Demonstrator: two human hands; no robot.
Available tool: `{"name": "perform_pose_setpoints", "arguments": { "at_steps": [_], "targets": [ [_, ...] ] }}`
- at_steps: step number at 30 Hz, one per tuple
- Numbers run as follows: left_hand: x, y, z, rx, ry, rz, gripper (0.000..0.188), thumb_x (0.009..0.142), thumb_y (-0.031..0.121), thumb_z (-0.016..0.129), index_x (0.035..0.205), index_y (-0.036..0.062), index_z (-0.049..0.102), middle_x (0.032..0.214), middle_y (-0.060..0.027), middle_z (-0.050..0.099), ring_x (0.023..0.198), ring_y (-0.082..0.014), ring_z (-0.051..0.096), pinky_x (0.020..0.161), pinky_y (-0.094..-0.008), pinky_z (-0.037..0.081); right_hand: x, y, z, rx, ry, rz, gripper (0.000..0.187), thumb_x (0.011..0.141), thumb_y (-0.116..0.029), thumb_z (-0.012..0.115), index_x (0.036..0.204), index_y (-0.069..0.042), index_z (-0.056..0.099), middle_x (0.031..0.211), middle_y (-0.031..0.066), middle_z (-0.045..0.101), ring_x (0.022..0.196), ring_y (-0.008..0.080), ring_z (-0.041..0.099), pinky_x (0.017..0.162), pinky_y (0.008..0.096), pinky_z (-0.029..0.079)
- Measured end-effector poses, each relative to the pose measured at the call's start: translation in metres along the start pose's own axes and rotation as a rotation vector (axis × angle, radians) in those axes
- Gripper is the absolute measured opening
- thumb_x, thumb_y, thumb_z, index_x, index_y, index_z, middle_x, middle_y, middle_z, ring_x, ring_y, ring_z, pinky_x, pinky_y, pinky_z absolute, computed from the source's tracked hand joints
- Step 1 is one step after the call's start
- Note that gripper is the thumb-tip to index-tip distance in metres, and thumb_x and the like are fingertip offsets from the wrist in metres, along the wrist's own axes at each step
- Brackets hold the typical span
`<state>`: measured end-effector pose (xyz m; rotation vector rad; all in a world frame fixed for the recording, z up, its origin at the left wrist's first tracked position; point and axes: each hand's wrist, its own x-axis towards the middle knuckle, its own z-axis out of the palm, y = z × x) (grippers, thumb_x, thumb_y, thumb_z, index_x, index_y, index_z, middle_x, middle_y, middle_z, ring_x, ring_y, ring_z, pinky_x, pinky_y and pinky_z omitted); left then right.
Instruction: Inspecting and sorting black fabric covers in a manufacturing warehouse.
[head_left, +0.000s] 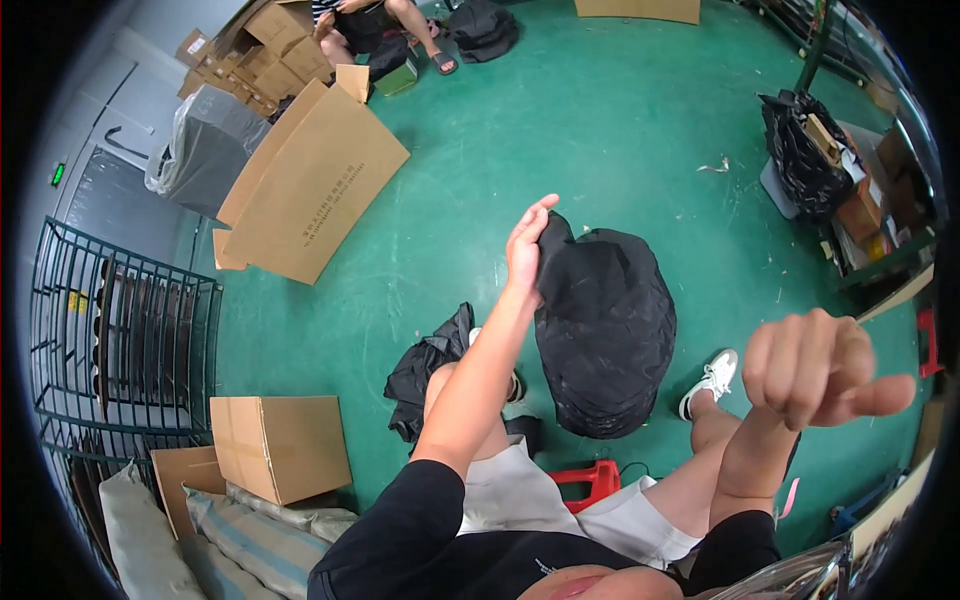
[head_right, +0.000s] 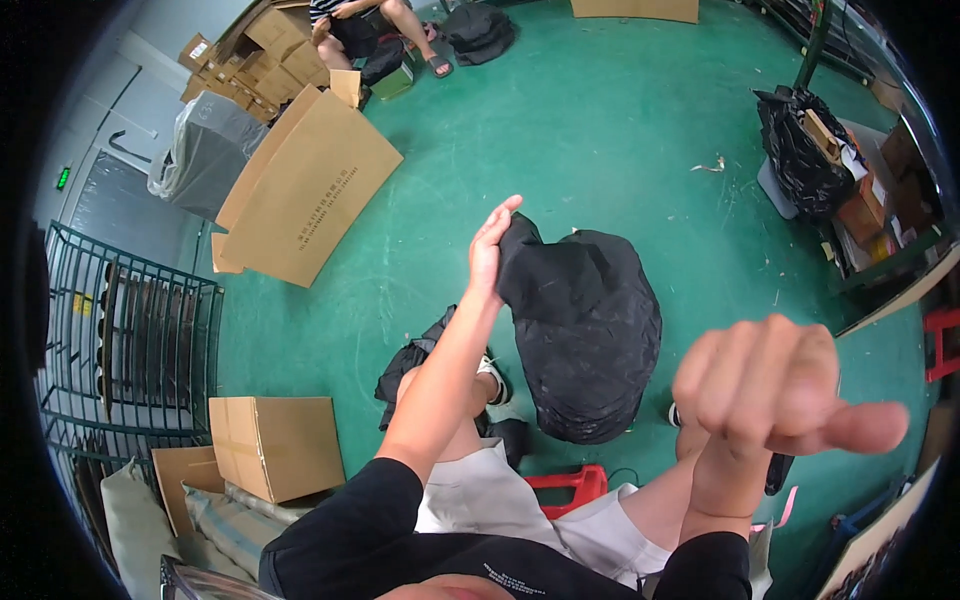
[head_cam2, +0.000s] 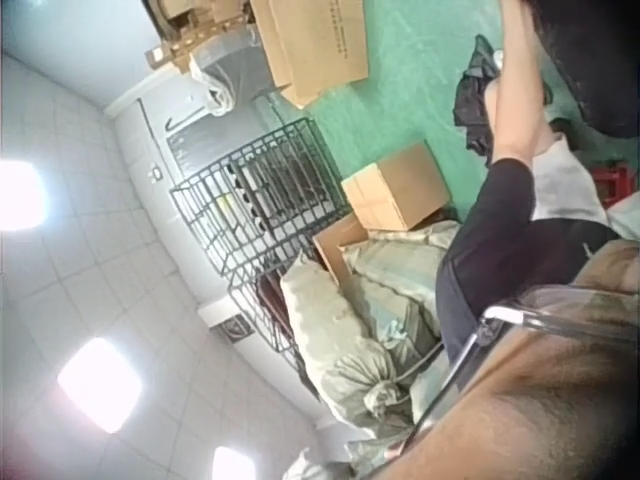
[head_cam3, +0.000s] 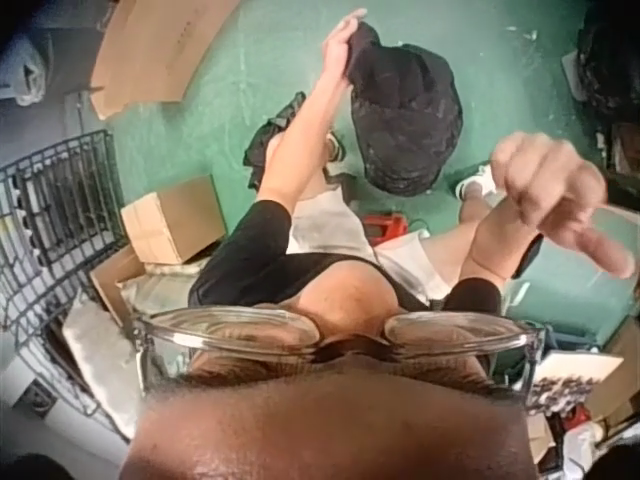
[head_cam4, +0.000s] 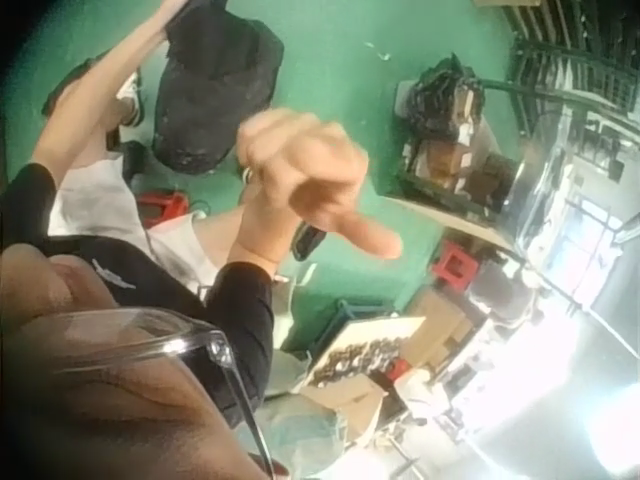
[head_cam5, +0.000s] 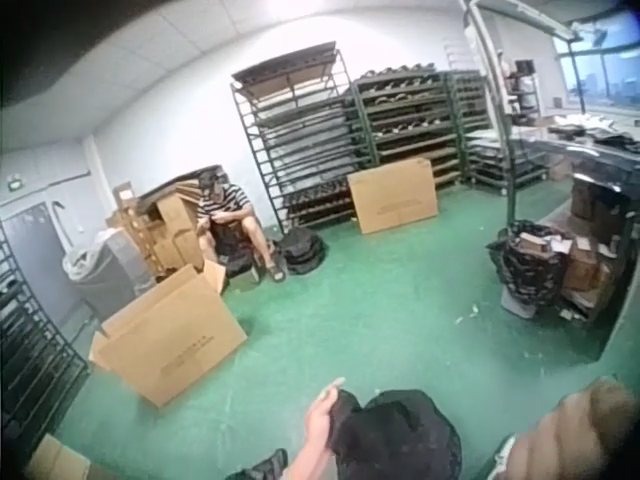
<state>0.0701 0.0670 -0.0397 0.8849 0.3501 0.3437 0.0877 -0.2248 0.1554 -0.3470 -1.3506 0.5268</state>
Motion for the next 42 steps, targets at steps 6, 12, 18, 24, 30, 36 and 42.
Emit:
{"name": "perform_pose_setpoints", "arguments": {
  "at_steps": [6,12,18,24,30,36,42],
  "targets": [
    [-0.009,0.004,0.0,-0.248,-0.252,-0.162,0.037,0.102,0.017,0.053,0.136,0.0039,0.05,0.092,-0.0076,0.07,0.083,-0.0166,0.069,0.077,-0.0296,0.055,-0.009,0.028,0.0,-0.575,0.575,0.555,0.048,0.093,-0.036,0.062,0.121,0.003,0.064,0.049,-0.008,0.042,0.044,0.002,0.037,0.043,0.0245,0.026],
    [-0.018,0.009,0.008,-0.317,-0.497,-0.304,0.043,0.098,0.016,0.058,0.137,0.0017,0.047,0.106,-0.0133,0.069,0.093,-0.0227,0.07,0.086,-0.0344,0.056,-0.033,0.076,-0.037,-1.446,0.297,1.11,0.022,0.086,-0.016,0.067,0.102,-0.001,0.067,0.051,0.0087,0.051,0.045,0.018,0.048,0.05,0.0351,0.039],
    [-0.021,0.023,-0.002,-0.323,-0.562,-0.306,0.049,0.089,0.008,0.06,0.137,0.0007,0.047,0.12,-0.0177,0.065,0.105,-0.0267,0.067,0.096,-0.039,0.053,-0.021,0.094,-0.032,-0.884,0.46,0.975,0.018,0.089,-0.014,0.067,0.101,0.0,0.067,0.054,0.0043,0.056,0.049,0.0126,0.052,0.049,0.0285,0.04],
    [-0.021,0.003,0.012,-0.425,-0.652,-0.331,0.054,0.081,0.007,0.065,0.133,0.0002,0.05,0.122,-0.0187,0.064,0.111,-0.0287,0.065,0.102,-0.0412,0.049,-0.044,0.077,-0.049,-0.88,0.673,0.831,0.021,0.088,-0.013,0.069,0.105,0.0,0.064,0.058,-0.0023,0.055,0.052,0.0064,0.052,0.048,0.0242,0.036],
    [-0.03,0.004,0.011,-0.195,-0.809,-0.362,0.051,0.075,0.013,0.067,0.123,0.0005,0.055,0.119,-0.015,0.063,0.108,-0.0235,0.062,0.099,-0.0334,0.046,-0.064,0.134,-0.041,-1.274,0.275,1.118,0.059,0.068,-0.027,0.083,0.114,-0.002,0.056,0.1,0.0185,0.067,0.098,0.0385,0.065,0.083,0.0467,0.051],
    [-0.025,-0.001,0.005,-0.216,-0.845,-0.419,0.048,0.075,0.011,0.068,0.12,0.0001,0.055,0.118,-0.0162,0.064,0.107,-0.0239,0.064,0.098,-0.0332,0.047,-0.069,0.137,-0.053,-1.153,0.293,1.172,0.031,0.072,-0.013,0.069,0.099,0.002,0.06,0.091,0.0232,0.066,0.091,0.0412,0.064,0.079,0.0488,0.049],
    [-0.031,0.006,0.015,-0.317,-0.79,-0.471,0.042,0.078,0.004,0.066,0.118,0.0003,0.055,0.113,-0.0148,0.066,0.102,-0.0231,0.066,0.094,-0.0338,0.051,-0.042,0.09,-0.046,-1.459,0.19,1.18,0.017,0.081,-0.012,0.062,0.092,0.0,0.066,0.071,0.0181,0.064,0.065,0.0342,0.064,0.06,0.0428,0.048]
  ]
}}
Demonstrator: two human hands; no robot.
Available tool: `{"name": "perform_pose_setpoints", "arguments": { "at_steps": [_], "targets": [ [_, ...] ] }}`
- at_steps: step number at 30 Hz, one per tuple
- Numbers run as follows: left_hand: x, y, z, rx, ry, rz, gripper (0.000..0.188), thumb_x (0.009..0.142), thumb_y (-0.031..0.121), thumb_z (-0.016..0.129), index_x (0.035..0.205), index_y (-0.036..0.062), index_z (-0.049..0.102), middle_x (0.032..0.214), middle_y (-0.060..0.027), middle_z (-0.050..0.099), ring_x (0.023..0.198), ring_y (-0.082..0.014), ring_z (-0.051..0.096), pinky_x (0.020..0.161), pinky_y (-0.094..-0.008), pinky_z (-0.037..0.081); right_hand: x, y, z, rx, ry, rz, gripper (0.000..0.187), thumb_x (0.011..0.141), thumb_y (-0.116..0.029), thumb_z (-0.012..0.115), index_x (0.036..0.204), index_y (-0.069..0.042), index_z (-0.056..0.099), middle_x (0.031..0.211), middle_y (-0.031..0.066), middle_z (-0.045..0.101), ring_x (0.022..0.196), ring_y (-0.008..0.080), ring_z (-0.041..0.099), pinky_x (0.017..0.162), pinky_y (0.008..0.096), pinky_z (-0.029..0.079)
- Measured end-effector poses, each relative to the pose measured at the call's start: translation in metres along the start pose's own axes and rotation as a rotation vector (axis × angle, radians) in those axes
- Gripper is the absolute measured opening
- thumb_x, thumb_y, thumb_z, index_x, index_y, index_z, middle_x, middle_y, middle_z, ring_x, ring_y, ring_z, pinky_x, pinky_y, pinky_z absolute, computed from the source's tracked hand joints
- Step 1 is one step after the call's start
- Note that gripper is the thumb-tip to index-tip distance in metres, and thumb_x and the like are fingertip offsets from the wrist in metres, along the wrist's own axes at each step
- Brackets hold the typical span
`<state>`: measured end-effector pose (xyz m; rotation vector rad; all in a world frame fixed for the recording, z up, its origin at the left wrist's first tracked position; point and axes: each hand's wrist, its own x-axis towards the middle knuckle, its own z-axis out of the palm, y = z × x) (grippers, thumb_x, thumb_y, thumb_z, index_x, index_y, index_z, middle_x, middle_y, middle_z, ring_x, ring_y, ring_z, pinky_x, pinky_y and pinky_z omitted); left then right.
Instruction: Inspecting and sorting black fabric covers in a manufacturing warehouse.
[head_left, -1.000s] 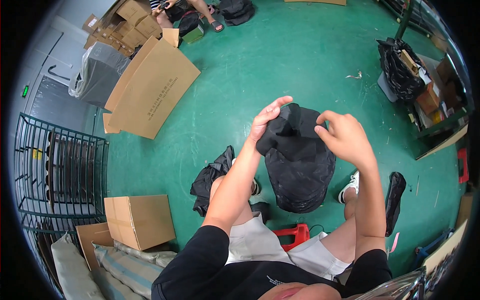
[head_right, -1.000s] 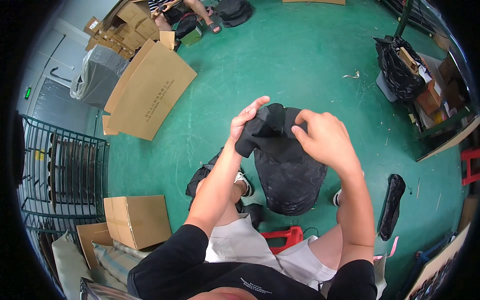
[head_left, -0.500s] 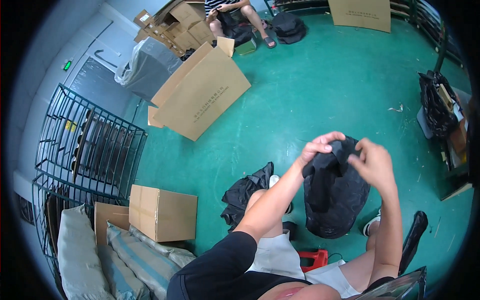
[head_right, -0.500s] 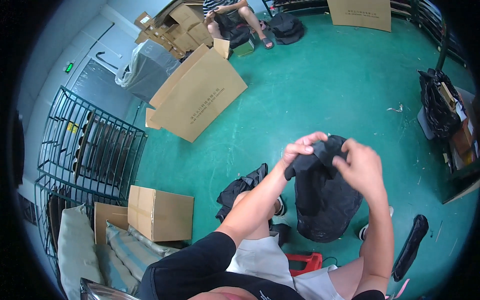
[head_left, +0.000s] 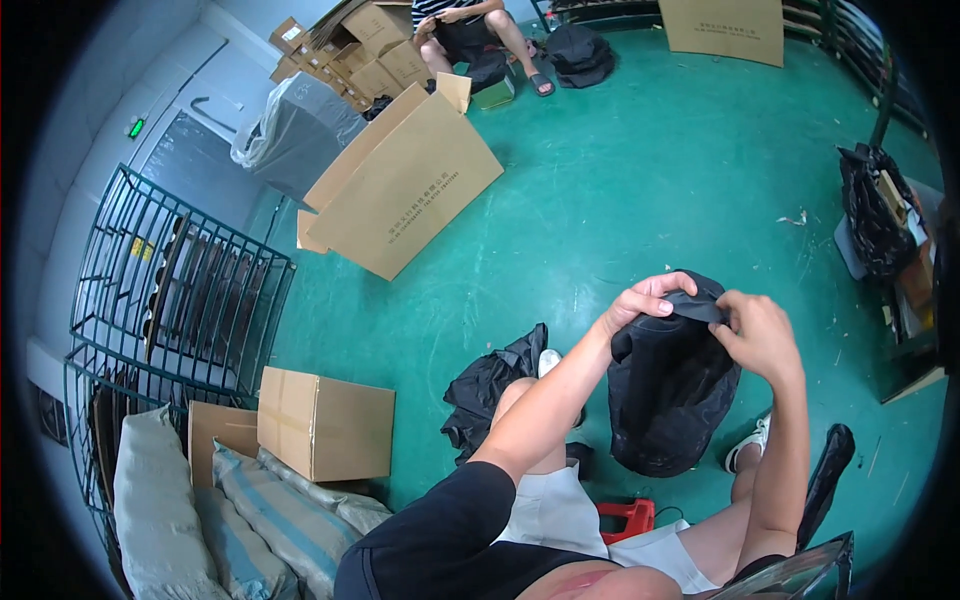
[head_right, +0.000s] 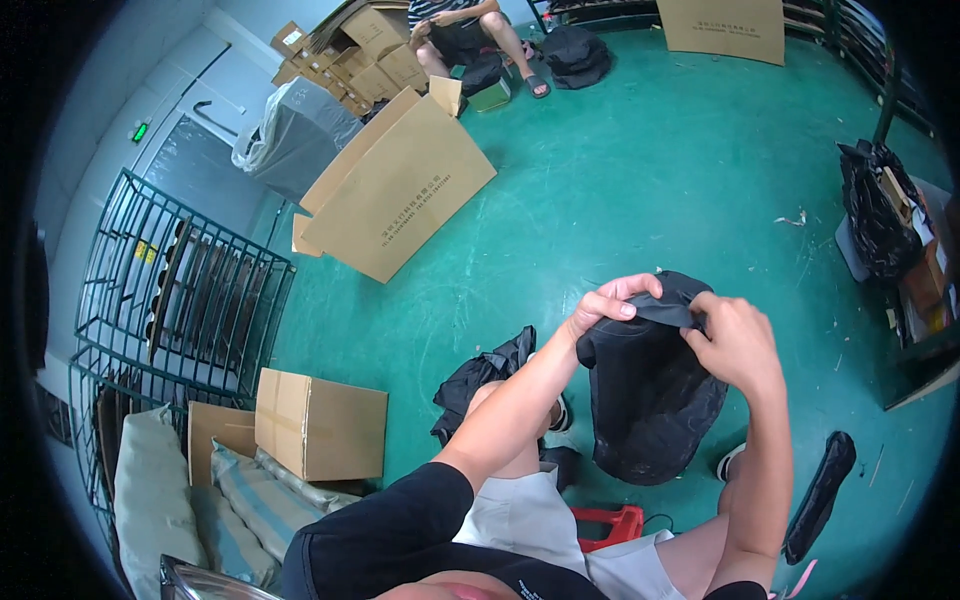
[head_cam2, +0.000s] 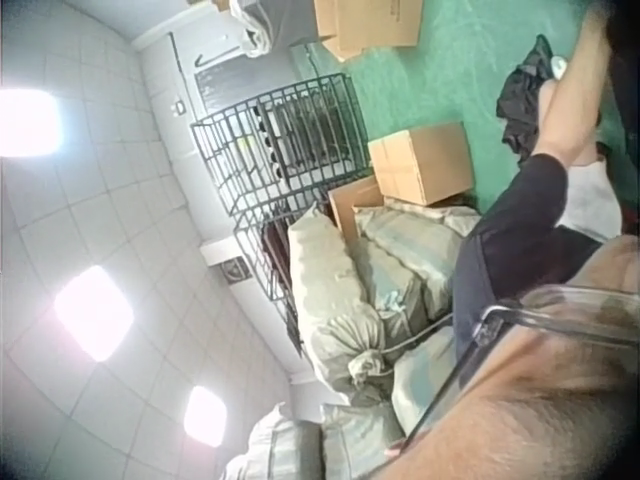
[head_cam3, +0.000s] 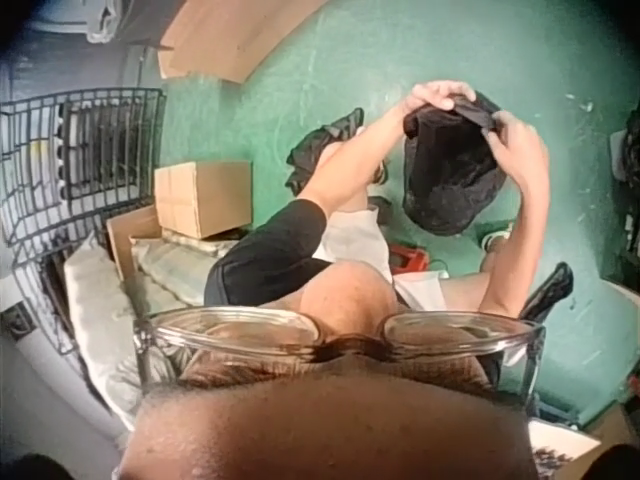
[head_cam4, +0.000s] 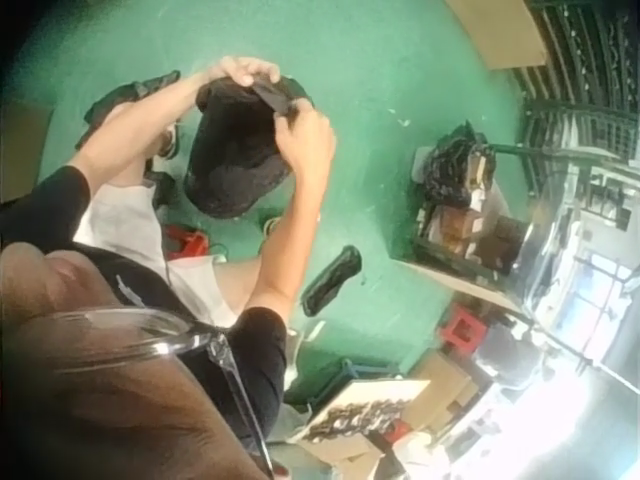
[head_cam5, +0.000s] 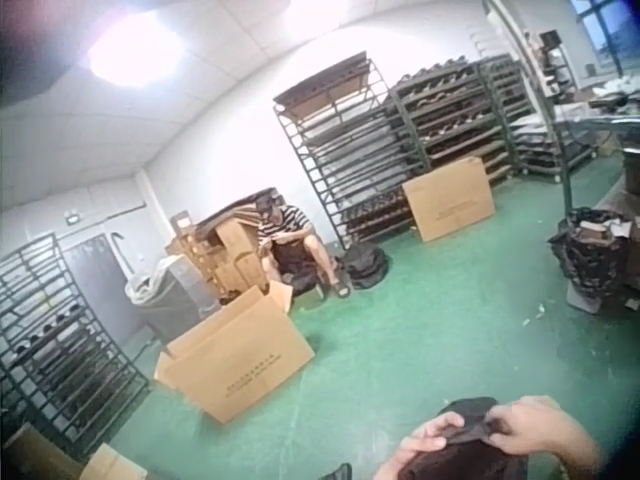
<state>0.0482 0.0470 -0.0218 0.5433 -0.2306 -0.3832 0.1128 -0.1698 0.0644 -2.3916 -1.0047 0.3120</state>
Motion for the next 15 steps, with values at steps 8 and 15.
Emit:
{"name": "perform_pose_setpoints", "arguments": {
  "at_steps": [8,15],
  "targets": [
    [-0.001,0.0,-0.012,-0.002,0.012,0.059,0.037,0.081,0.002,0.064,0.117,-0.0011,0.054,0.116,-0.0172,0.064,0.104,-0.0261,0.066,0.097,-0.0371,0.05,-0.052,-0.028,-0.078,1.703,-0.282,-1.128,0.046,0.102,-0.04,0.055,0.13,-0.003,0.058,0.042,0.0032,0.041,0.03,0.0102,0.028,0.036,0.0242,0.021],
    [0.003,-0.002,-0.011,-0.011,0.013,0.073,0.022,0.094,0.007,0.057,0.114,-0.0018,0.057,0.108,-0.0153,0.067,0.097,-0.0233,0.069,0.087,-0.0326,0.055,-0.059,-0.026,-0.078,1.669,-0.35,-1.141,0.055,0.102,-0.049,0.048,0.129,-0.003,0.06,0.039,0.0043,0.041,0.026,0.0104,0.026,0.033,0.0254,0.02]
  ]
}}
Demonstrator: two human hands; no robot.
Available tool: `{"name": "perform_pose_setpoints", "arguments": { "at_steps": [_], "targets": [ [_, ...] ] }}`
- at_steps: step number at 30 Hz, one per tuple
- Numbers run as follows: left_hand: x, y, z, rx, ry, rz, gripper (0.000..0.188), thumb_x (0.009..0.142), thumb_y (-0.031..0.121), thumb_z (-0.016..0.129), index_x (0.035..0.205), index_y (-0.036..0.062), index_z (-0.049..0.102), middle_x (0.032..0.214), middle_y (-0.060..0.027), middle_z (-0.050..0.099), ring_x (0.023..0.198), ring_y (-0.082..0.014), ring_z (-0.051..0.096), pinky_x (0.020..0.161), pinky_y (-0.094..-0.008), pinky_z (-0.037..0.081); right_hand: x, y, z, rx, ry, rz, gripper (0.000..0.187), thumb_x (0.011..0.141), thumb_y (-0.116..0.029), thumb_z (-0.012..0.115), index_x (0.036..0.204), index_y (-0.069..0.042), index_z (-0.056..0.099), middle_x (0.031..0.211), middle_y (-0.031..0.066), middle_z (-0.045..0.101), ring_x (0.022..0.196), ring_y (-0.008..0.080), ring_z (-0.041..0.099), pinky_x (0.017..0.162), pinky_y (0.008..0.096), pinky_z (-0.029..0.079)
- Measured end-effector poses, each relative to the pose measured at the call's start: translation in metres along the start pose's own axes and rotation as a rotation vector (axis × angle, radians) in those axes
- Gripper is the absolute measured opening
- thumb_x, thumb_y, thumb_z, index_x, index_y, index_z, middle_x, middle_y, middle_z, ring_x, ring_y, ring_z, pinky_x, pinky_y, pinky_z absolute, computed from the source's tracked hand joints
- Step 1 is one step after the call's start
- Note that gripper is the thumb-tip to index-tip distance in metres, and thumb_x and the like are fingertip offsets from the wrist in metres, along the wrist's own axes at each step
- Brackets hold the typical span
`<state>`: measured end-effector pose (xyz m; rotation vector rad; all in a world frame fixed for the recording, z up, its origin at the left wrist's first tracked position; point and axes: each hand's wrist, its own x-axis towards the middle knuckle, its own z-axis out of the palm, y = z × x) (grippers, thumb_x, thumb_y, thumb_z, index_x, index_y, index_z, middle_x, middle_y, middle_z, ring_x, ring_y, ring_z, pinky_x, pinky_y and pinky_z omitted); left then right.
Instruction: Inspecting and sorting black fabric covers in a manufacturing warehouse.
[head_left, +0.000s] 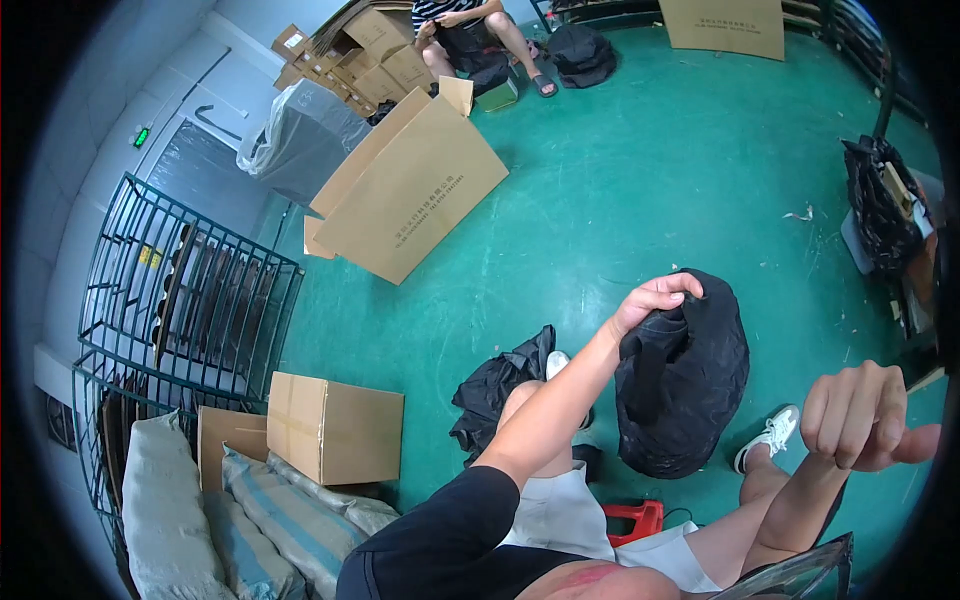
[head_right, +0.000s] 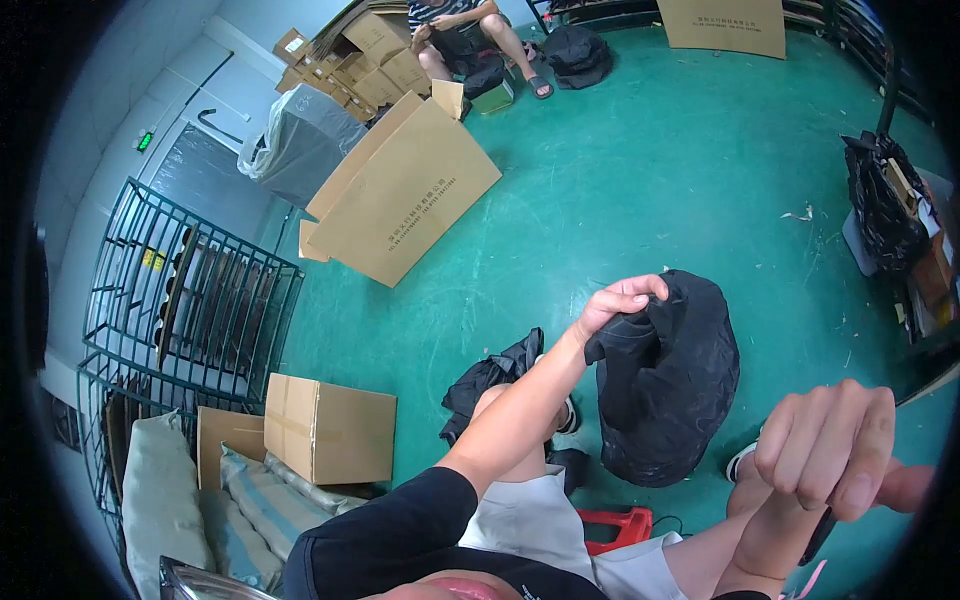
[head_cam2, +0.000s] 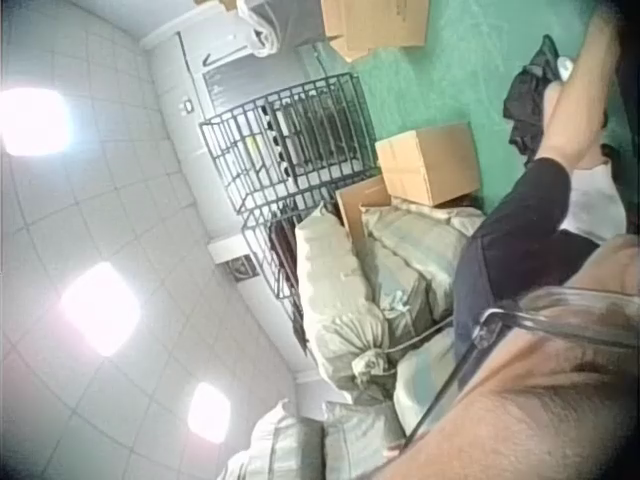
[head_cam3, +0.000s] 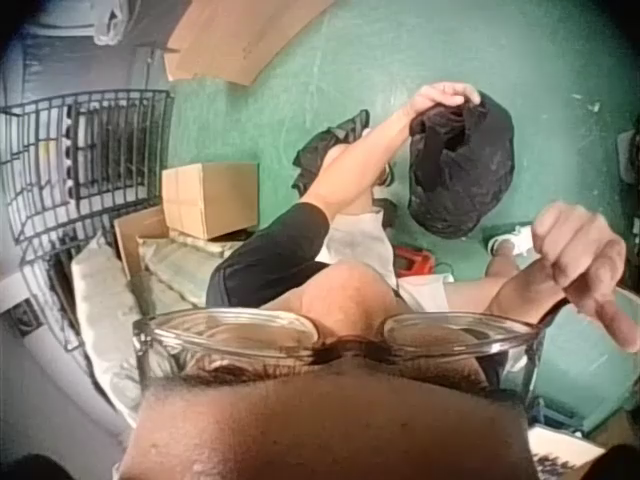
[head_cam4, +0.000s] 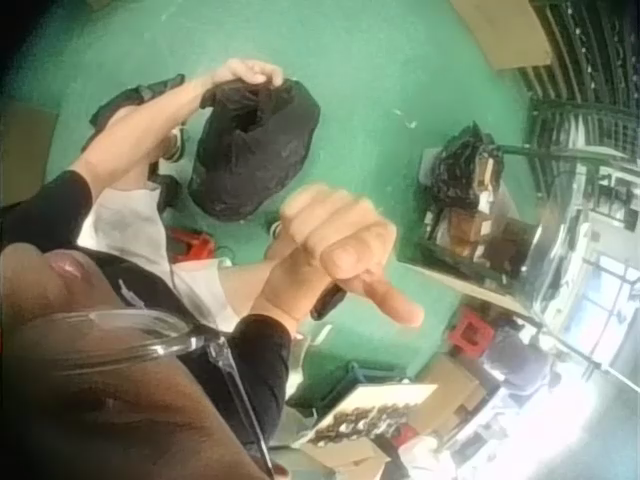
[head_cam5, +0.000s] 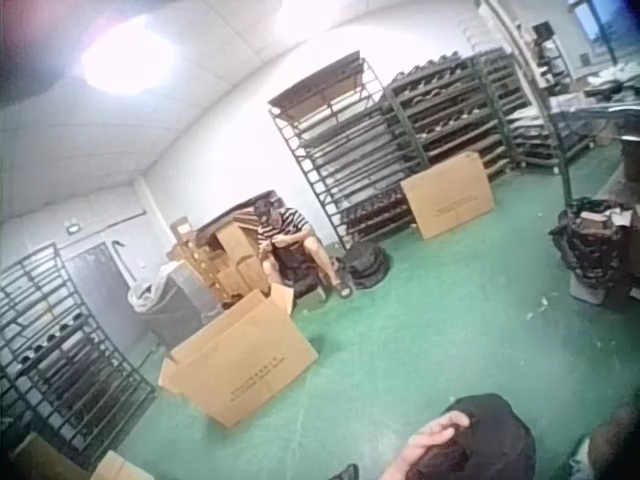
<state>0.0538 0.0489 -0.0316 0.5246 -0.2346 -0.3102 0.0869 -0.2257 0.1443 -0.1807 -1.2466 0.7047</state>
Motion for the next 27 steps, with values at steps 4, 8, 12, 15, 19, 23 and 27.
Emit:
{"name": "perform_pose_setpoints", "arguments": {
  "at_steps": [4,8,12,15,19,23,27],
  "targets": [
    [0.0,-0.005,-0.009,0.014,0.011,0.009,0.021,0.098,0.013,0.056,0.114,-0.0015,0.057,0.11,-0.0154,0.067,0.098,-0.0234,0.069,0.088,-0.034,0.055,-0.008,0.007,0.014,-0.07,0.171,-0.065,0.059,0.099,-0.053,0.052,0.118,0.001,0.062,0.042,0.0035,0.041,0.03,0.0116,0.029,0.035,0.0271,0.02],
    [-0.002,-0.003,-0.004,0.028,-0.016,-0.006,0.022,0.099,0.014,0.056,0.115,-0.0002,0.058,0.109,-0.0126,0.068,0.099,-0.0216,0.068,0.091,-0.0337,0.054,-0.009,0.007,-0.001,-1.015,0.597,0.493,0.041,0.087,-0.035,0.072,0.097,0.005,0.067,0.049,-0.0006,0.041,0.042,0.0151,0.045,0.041,0.0275,0.035],
    [-0.003,-0.003,-0.001,0.035,0.036,0.005,0.022,0.098,0.014,0.057,0.115,0.0002,0.058,0.109,-0.0124,0.068,0.099,-0.0213,0.068,0.09,-0.0339,0.054,-0.027,0.07,-0.045,-1.574,0.546,1.016,0.052,0.077,-0.022,0.075,0.12,0.003,0.059,0.081,0.014,0.064,0.076,0.0303,0.065,0.068,0.0371,0.052],
    [0.004,-0.008,-0.003,0.026,0.033,-0.017,0.02,0.098,0.013,0.057,0.114,0.001,0.058,0.108,-0.0119,0.067,0.098,-0.0206,0.068,0.088,-0.0322,0.054,-0.056,0.109,-0.063,-1.634,0.462,1.18,0.065,0.074,-0.02,0.076,0.131,0.0,0.052,0.109,0.0233,0.065,0.102,0.0394,0.063,0.086,0.0455,0.05],
    [0.008,-0.009,-0.011,0.116,0.023,0.017,0.018,0.097,0.012,0.057,0.112,0.0016,0.059,0.108,-0.0104,0.066,0.098,-0.0177,0.067,0.087,-0.0294,0.052,-0.094,0.151,-0.094,-1.417,0.766,1.111,0.071,0.072,-0.017,0.076,0.135,-0.001,0.048,0.116,0.0264,0.062,0.11,0.0427,0.06,0.094,0.0469,0.049],
    [0.004,-0.004,-0.01,0.038,0.051,0.023,0.021,0.094,0.009,0.059,0.114,0.0011,0.057,0.107,-0.0104,0.066,0.097,-0.0188,0.067,0.086,-0.0294,0.053,-0.106,0.149,-0.111,-1.441,0.772,0.83,0.044,0.08,0.002,0.063,0.124,0.0,0.06,0.112,0.0223,0.064,0.106,0.0395,0.062,0.091,0.0421,0.05],
    [-0.001,0.006,-0.005,-0.028,0.078,0.095,0.029,0.088,0.002,0.062,0.117,0.0015,0.056,0.106,-0.0145,0.069,0.092,-0.022,0.07,0.084,-0.0315,0.056,-0.094,0.135,-0.117,-1.406,0.829,0.742,0.021,0.088,0.002,0.056,0.106,0.003,0.066,0.086,0.0179,0.064,0.084,0.0285,0.065,0.076,0.0364,0.049]
  ]
}}
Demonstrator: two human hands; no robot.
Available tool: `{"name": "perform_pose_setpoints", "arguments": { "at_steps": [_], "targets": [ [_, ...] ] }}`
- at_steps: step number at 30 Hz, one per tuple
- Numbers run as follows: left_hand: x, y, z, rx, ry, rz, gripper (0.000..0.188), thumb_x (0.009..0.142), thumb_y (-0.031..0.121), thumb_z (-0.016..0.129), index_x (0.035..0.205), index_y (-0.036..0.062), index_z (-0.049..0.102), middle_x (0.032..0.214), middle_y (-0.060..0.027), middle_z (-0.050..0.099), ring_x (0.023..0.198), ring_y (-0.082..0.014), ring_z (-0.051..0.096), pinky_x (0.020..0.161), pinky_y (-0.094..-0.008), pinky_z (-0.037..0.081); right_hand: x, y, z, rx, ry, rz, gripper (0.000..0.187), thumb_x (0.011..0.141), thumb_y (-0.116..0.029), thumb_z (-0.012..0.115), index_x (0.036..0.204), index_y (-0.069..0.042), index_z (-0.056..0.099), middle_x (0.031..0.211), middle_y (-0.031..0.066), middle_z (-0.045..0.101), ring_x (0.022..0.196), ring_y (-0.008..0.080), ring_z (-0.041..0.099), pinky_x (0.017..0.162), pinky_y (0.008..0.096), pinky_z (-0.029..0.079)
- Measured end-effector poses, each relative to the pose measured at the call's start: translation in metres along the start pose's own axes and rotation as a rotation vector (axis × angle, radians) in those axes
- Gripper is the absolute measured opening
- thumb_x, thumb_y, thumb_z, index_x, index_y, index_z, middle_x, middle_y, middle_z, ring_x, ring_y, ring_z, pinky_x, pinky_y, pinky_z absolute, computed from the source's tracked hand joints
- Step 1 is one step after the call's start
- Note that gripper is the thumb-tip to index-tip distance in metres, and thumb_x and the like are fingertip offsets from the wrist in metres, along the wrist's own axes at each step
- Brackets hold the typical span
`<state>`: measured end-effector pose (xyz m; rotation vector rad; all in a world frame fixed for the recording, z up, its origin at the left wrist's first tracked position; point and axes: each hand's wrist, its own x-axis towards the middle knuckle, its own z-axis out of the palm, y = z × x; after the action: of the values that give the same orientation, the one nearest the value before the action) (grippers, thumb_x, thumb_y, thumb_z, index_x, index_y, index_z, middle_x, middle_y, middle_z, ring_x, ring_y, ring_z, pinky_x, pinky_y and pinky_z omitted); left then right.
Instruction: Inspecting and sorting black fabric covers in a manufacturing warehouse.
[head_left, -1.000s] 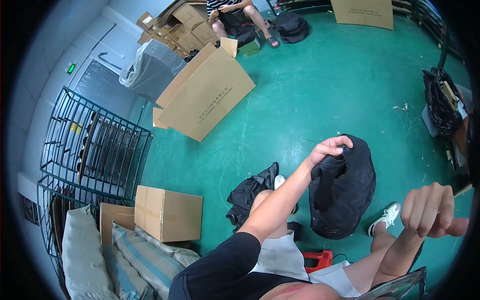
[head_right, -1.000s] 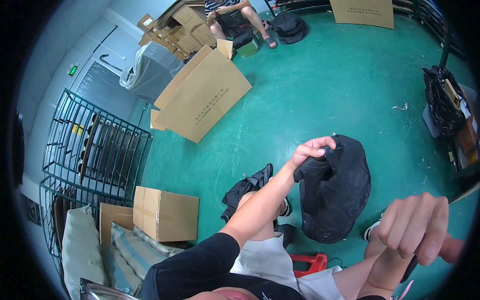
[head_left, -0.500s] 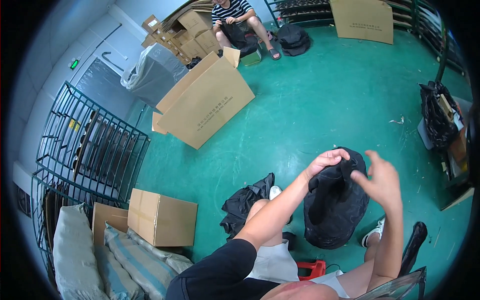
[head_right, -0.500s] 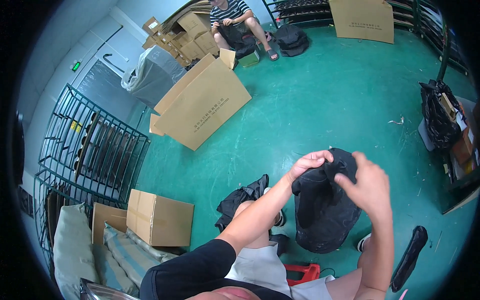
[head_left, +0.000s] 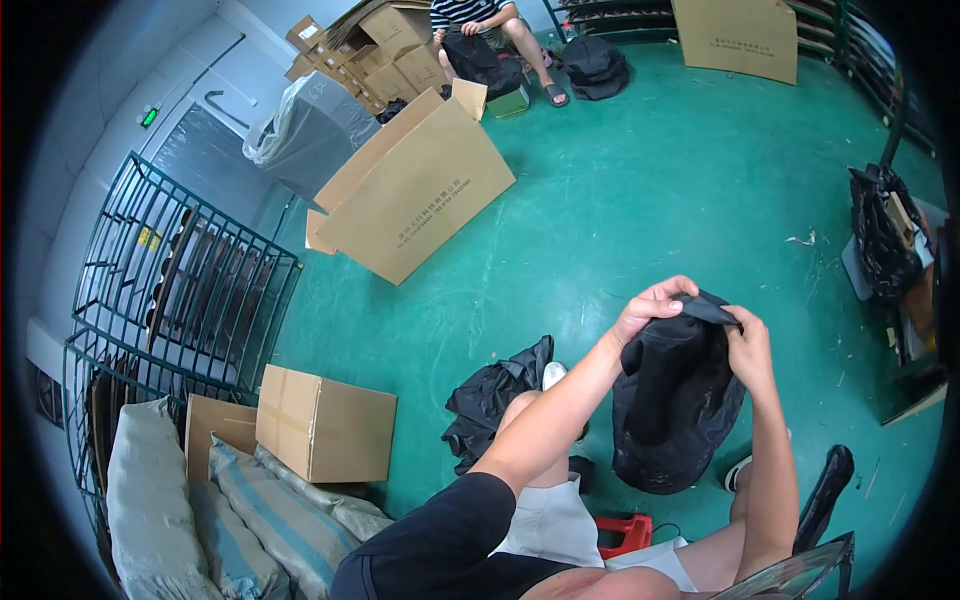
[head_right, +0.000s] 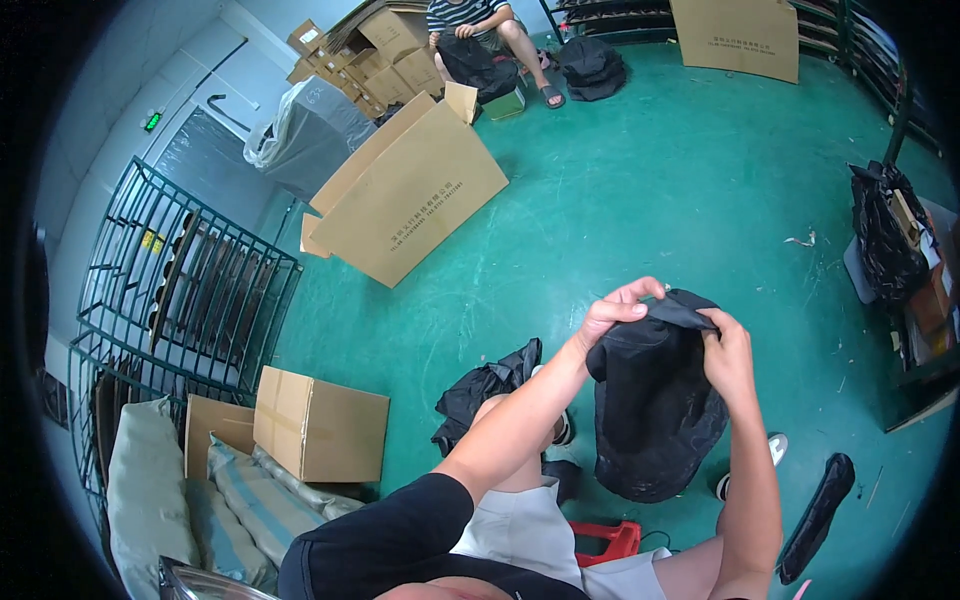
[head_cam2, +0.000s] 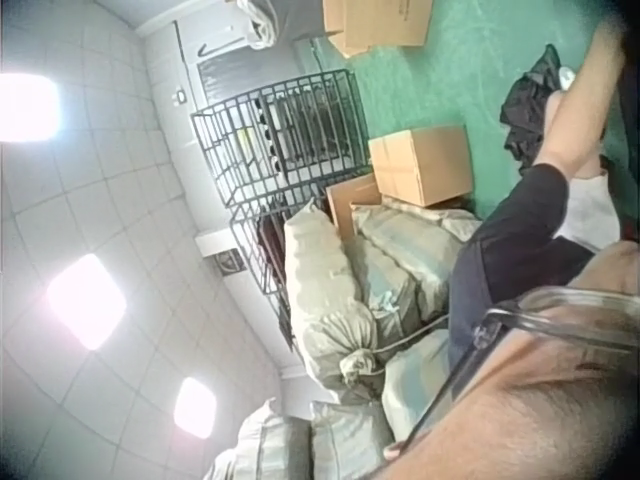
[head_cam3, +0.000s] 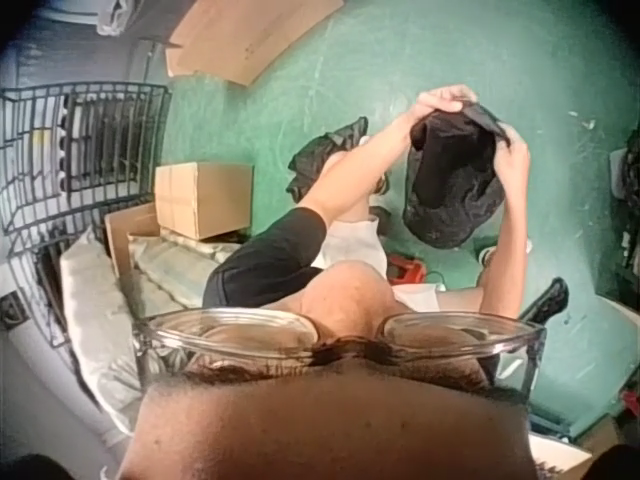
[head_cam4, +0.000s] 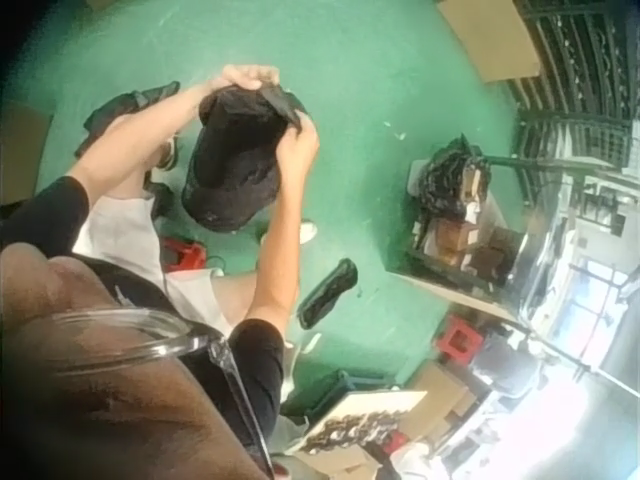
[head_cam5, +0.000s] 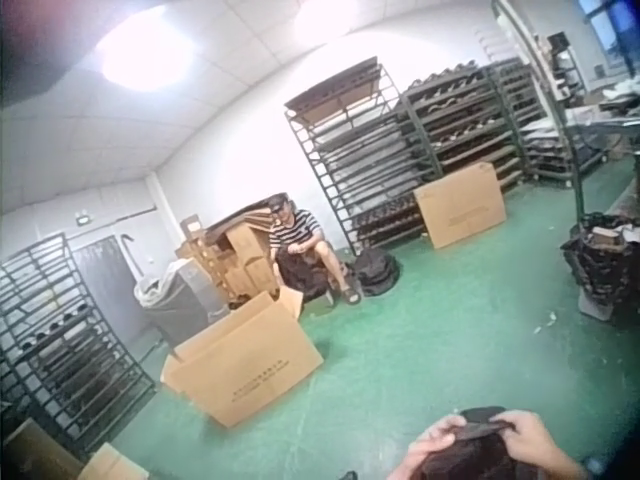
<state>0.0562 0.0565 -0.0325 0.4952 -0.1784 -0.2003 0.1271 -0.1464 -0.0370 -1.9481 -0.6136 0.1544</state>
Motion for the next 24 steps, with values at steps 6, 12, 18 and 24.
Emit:
{"name": "perform_pose_setpoints", "arguments": {
  "at_steps": [6,12,18,24],
  "targets": [
    [-0.01,0.022,0.011,0.124,0.091,0.042,0.041,0.084,-0.001,0.065,0.123,0.003,0.052,0.098,-0.0152,0.071,0.086,-0.0218,0.072,0.078,-0.0316,0.058,0.008,-0.001,-0.042,0.198,-0.495,0.202,0.011,0.096,-0.007,0.055,0.091,0.0,0.062,0.068,-0.0053,0.047,0.067,0.0063,0.04,0.058,0.0291,0.035],
    [-0.005,0.023,-0.009,0.571,0.083,-0.064,0.041,0.087,0.004,0.069,0.124,0.0028,0.052,0.073,0.0045,0.061,0.066,-0.0023,0.057,0.062,-0.0198,0.044,0.006,-0.005,-0.056,0.537,-0.585,0.383,0.013,0.095,-0.006,0.056,0.097,0.001,0.067,0.086,-0.0021,0.066,0.076,0.0055,0.056,0.068,0.0237,0.046],
    [0.002,0.012,-0.013,0.68,0.238,-0.039,0.014,0.096,0.018,0.067,0.1,0.005,0.064,0.084,0.0072,0.061,0.076,-0.0021,0.054,0.071,-0.0191,0.043,0.003,-0.02,-0.059,0.82,-0.546,0.469,0.022,0.095,-0.009,0.058,0.112,0.004,0.065,0.101,0.0057,0.071,0.086,0.0108,0.066,0.08,0.0262,0.053],
    [0.008,-0.008,-0.036,0.889,0.302,0.028,0.033,0.105,0.035,0.051,0.098,0.0057,0.064,0.093,0.0086,0.062,0.086,-0.0012,0.051,0.08,-0.0222,0.045,-0.009,-0.014,-0.041,0.876,-0.505,0.476,0.034,0.097,-0.02,0.062,0.121,0.004,0.061,0.109,0.0075,0.07,0.093,0.0138,0.067,0.087,0.0284,0.053]
  ]
}}
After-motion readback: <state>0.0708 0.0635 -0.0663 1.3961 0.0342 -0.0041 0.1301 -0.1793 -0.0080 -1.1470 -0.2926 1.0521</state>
